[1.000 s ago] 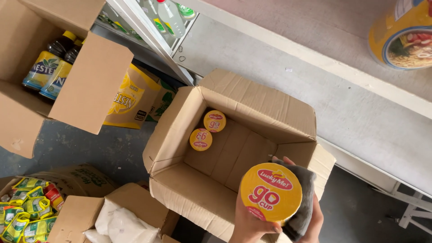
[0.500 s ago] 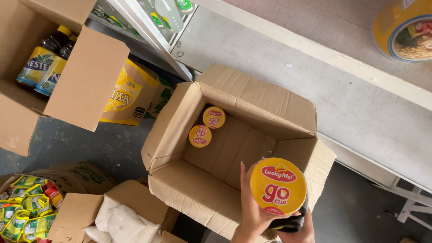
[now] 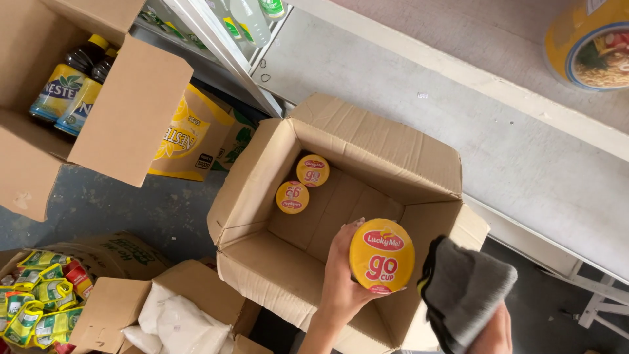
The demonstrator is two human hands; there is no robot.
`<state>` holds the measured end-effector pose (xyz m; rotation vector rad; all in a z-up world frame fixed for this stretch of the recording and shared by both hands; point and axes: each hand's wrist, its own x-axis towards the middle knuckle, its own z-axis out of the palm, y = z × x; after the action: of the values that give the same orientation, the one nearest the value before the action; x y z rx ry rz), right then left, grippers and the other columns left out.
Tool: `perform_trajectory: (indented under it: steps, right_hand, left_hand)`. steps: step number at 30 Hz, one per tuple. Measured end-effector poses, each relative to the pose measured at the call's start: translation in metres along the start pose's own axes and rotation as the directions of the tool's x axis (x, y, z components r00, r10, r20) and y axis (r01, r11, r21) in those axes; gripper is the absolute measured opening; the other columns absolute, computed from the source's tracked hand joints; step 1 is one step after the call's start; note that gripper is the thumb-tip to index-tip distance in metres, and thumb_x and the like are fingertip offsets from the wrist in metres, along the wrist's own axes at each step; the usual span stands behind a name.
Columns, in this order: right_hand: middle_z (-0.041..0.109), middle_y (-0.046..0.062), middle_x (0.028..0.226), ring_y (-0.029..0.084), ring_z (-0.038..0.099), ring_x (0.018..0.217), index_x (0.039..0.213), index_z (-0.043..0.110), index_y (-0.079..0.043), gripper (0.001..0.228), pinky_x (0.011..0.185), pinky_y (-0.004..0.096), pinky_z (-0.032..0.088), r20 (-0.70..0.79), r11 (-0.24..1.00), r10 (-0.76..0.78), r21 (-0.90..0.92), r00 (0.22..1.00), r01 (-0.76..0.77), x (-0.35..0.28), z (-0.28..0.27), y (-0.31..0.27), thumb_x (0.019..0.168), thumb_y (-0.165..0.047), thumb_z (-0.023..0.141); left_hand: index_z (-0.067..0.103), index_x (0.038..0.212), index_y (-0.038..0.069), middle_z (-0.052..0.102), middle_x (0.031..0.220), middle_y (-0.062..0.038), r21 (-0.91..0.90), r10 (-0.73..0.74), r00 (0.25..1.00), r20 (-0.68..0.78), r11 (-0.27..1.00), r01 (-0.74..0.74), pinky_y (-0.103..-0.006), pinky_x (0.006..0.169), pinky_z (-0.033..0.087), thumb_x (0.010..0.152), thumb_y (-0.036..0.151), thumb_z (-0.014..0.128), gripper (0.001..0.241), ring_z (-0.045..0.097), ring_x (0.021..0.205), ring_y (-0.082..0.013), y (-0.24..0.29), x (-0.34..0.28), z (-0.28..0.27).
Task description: The person is taking instant noodle cups from a shelf, wiping them with a cloth, and placing them into a cardboard box.
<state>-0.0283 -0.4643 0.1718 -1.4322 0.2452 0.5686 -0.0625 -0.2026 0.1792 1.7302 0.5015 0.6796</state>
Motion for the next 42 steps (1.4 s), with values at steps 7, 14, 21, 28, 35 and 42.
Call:
perform_trajectory:
  steps: [7,14,21,28,35,42]
  right_hand:
    - [0.044,0.021,0.165,0.042,0.037,0.155,0.147,0.061,-0.014,0.050,0.121,0.052,0.030,0.396,0.576,-0.385,-0.603,0.834,0.552,0.042,0.141,-0.083,0.099,-0.028,0.054]
    - [0.049,0.018,0.152,0.046,0.041,0.143,0.135,0.065,-0.023,0.069,0.116,0.059,0.033,0.517,0.164,-0.536,-0.712,0.667,0.683,0.018,0.134,-0.057,0.069,-0.038,0.076]
    - [0.065,0.013,0.136,0.036,0.059,0.132,0.121,0.073,-0.018,0.054,0.116,0.050,0.045,0.592,0.019,-0.586,-0.673,0.554,0.739,0.018,0.095,-0.047,0.068,-0.027,0.078]
    - [0.068,0.012,0.132,0.031,0.062,0.129,0.116,0.074,-0.015,0.050,0.115,0.045,0.047,0.417,0.209,-0.572,-0.758,0.706,0.618,0.029,0.046,-0.041,0.068,-0.022,0.079]
    - [0.026,0.020,0.168,0.048,0.018,0.149,0.158,0.037,-0.013,0.091,0.116,0.066,0.018,0.163,0.249,-0.329,-0.935,0.930,0.253,0.065,0.066,-0.022,0.077,-0.030,0.074]
    - [0.015,0.018,0.171,0.045,0.004,0.157,0.160,0.028,-0.017,0.083,0.117,0.071,0.007,0.098,0.360,-0.262,-0.913,0.960,0.191,0.069,0.070,-0.015,0.087,-0.023,0.067]
  left_hand:
    - [0.043,0.148,0.003,0.053,0.152,-0.015,0.198,0.180,0.971,0.159,0.957,-0.210,-0.0560,0.123,0.037,0.059,0.023,0.099,0.107,0.047,0.145,-0.0396,0.003,-0.016,0.009]
    - [0.048,0.150,0.003,0.052,0.156,-0.012,0.261,0.097,0.981,0.170,0.955,-0.140,-0.0490,0.120,0.043,0.092,0.011,0.070,0.062,0.045,0.146,-0.0396,0.015,-0.017,0.009]
    - [0.041,0.154,0.002,0.048,0.161,-0.015,0.187,0.116,0.975,0.192,0.971,-0.152,-0.0502,0.123,0.041,0.087,0.001,0.074,0.075,0.043,0.149,-0.0412,0.022,-0.010,0.012]
    - [0.039,0.149,0.001,0.050,0.151,-0.020,0.118,0.189,0.969,0.159,0.971,-0.208,-0.0501,0.118,0.042,0.063,0.024,0.099,0.107,0.046,0.142,-0.0423,0.018,0.011,0.013]
    - [0.037,0.154,0.001,0.054,0.151,-0.020,-0.010,0.067,0.996,0.062,0.998,-0.067,-0.0448,0.115,0.051,0.064,0.030,0.102,0.115,0.060,0.137,-0.0349,0.016,0.013,0.024]
    - [0.020,0.153,0.007,0.055,0.138,-0.012,-0.583,-0.316,0.933,0.172,0.730,0.355,-0.0384,0.101,0.057,0.070,0.023,0.097,0.115,0.065,0.122,-0.0212,0.028,0.015,0.034]
